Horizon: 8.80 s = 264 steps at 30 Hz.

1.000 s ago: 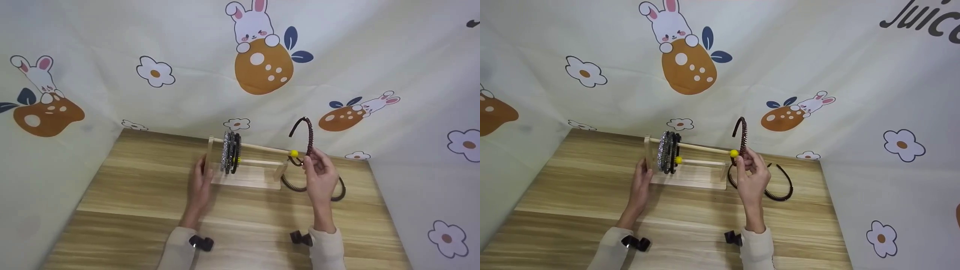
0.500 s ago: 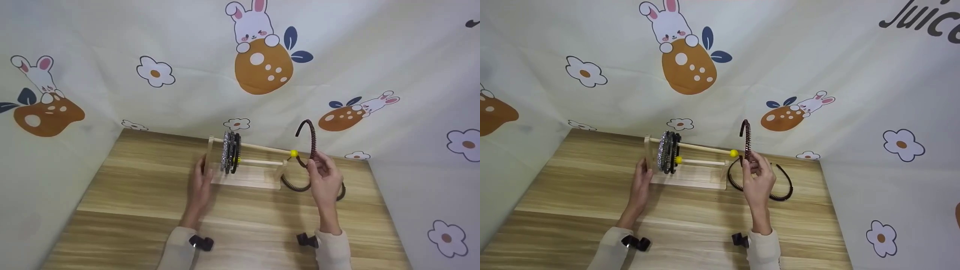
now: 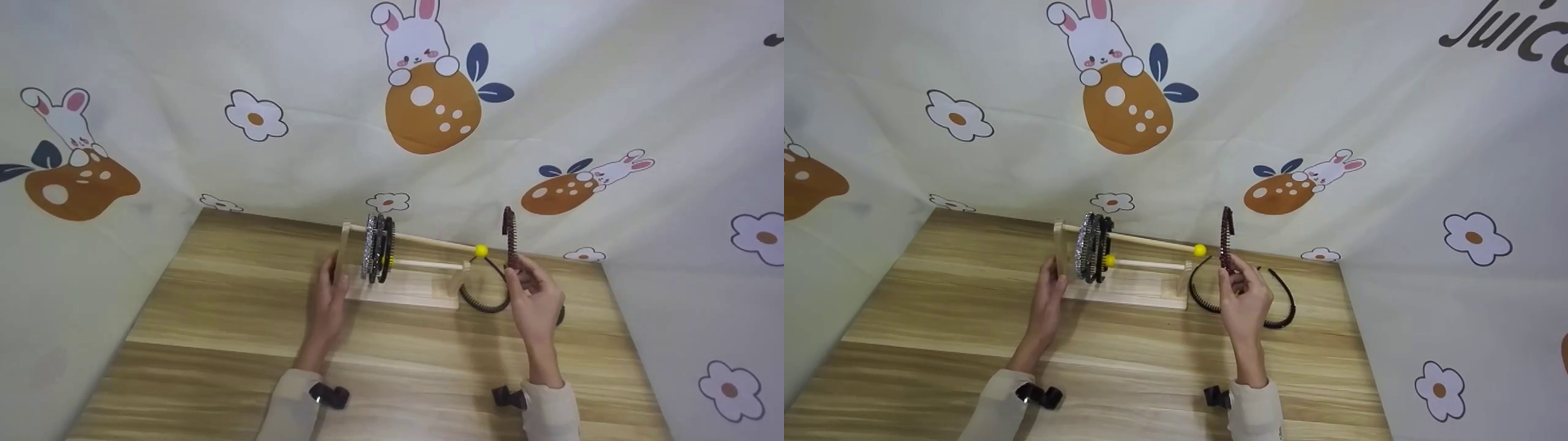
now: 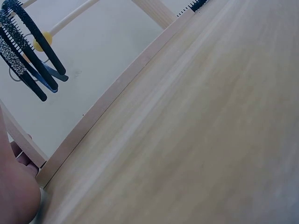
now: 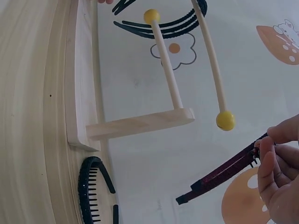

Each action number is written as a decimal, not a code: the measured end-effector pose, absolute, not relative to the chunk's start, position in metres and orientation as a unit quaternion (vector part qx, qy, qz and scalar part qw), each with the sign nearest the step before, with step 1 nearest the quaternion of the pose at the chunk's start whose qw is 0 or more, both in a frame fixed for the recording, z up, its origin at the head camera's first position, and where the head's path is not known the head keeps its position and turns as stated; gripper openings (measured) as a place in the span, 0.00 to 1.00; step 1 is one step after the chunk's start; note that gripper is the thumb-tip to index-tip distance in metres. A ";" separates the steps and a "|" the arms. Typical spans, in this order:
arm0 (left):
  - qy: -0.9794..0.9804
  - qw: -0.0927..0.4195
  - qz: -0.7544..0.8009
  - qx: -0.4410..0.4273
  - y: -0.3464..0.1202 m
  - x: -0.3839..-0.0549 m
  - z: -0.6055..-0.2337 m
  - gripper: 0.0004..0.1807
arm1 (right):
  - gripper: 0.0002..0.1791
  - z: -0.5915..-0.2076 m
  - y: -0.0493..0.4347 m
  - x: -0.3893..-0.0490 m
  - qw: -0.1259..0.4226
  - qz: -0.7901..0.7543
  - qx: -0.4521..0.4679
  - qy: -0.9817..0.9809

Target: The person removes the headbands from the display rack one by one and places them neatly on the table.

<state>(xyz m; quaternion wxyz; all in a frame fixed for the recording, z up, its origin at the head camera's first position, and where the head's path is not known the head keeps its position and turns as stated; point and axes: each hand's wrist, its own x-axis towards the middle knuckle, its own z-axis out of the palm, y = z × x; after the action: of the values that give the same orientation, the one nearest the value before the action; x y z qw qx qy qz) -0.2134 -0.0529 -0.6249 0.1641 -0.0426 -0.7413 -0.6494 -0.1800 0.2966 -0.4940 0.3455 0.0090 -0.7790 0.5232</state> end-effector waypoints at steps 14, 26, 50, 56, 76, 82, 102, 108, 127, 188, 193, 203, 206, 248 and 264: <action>-0.739 0.159 -0.653 -0.046 -0.053 -0.213 -0.624 0.32 | 0.14 -0.507 0.311 -0.172 0.329 0.475 -0.049 -0.814; -0.738 0.155 -0.656 -0.036 -0.053 -0.214 -0.627 0.32 | 0.13 -0.521 0.334 -0.167 0.327 0.453 -0.054 -0.828; -0.742 0.157 -0.651 -0.039 -0.052 -0.212 -0.625 0.32 | 0.16 -0.550 0.379 -0.153 0.287 0.384 -0.062 -0.875; -0.744 0.161 -0.648 -0.040 -0.052 -0.214 -0.626 0.32 | 0.17 -0.553 0.396 -0.148 0.276 0.387 -0.064 -0.878; -0.740 0.165 -0.651 -0.046 -0.052 -0.215 -0.625 0.32 | 0.20 -0.550 0.436 -0.135 0.211 0.354 -0.115 -0.904; -0.738 0.155 -0.655 -0.042 -0.052 -0.214 -0.626 0.33 | 0.20 -0.552 0.446 -0.133 0.210 0.322 -0.121 -0.915; -0.723 0.145 -0.675 -0.032 -0.052 -0.213 -0.626 0.31 | 0.19 -0.556 0.480 -0.121 0.248 0.270 -0.105 -0.924; -0.725 0.154 -0.670 -0.043 -0.053 -0.213 -0.627 0.32 | 0.20 -0.557 0.493 -0.119 0.251 0.272 -0.106 -0.923; -0.735 0.166 -0.656 -0.044 -0.053 -0.214 -0.627 0.32 | 0.25 -0.555 0.521 -0.113 0.187 0.260 -0.167 -0.932; -0.736 0.168 -0.654 -0.049 -0.053 -0.214 -0.627 0.33 | 0.23 -0.576 0.559 -0.126 0.057 0.200 -0.120 -0.971; -0.737 0.174 -0.651 -0.054 -0.052 -0.215 -0.627 0.33 | 0.29 -0.574 0.557 -0.125 0.063 0.205 -0.095 -0.972; -0.741 0.168 -0.648 -0.047 -0.053 -0.214 -0.628 0.34 | 0.46 -0.562 0.542 -0.123 0.022 0.216 -0.134 -0.967; -0.741 0.165 -0.649 -0.045 -0.053 -0.214 -0.627 0.34 | 0.45 -0.557 0.534 -0.121 0.032 0.216 -0.148 -0.965; -0.732 0.166 -0.658 -0.058 -0.054 -0.213 -0.628 0.32 | 0.19 -0.522 0.351 -0.142 0.312 0.277 0.037 -0.908; -0.739 0.168 -0.650 -0.051 -0.050 -0.215 -0.627 0.31 | 0.20 -0.519 0.311 -0.146 0.302 0.291 0.065 -0.905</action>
<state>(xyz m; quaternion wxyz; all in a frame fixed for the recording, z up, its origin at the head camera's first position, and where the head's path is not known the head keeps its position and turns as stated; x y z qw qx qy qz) -0.2146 -0.0502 -0.6272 0.1680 -0.0512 -0.7392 -0.6502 -0.1463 0.3107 -0.5188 0.3019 0.0650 -0.9054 0.2915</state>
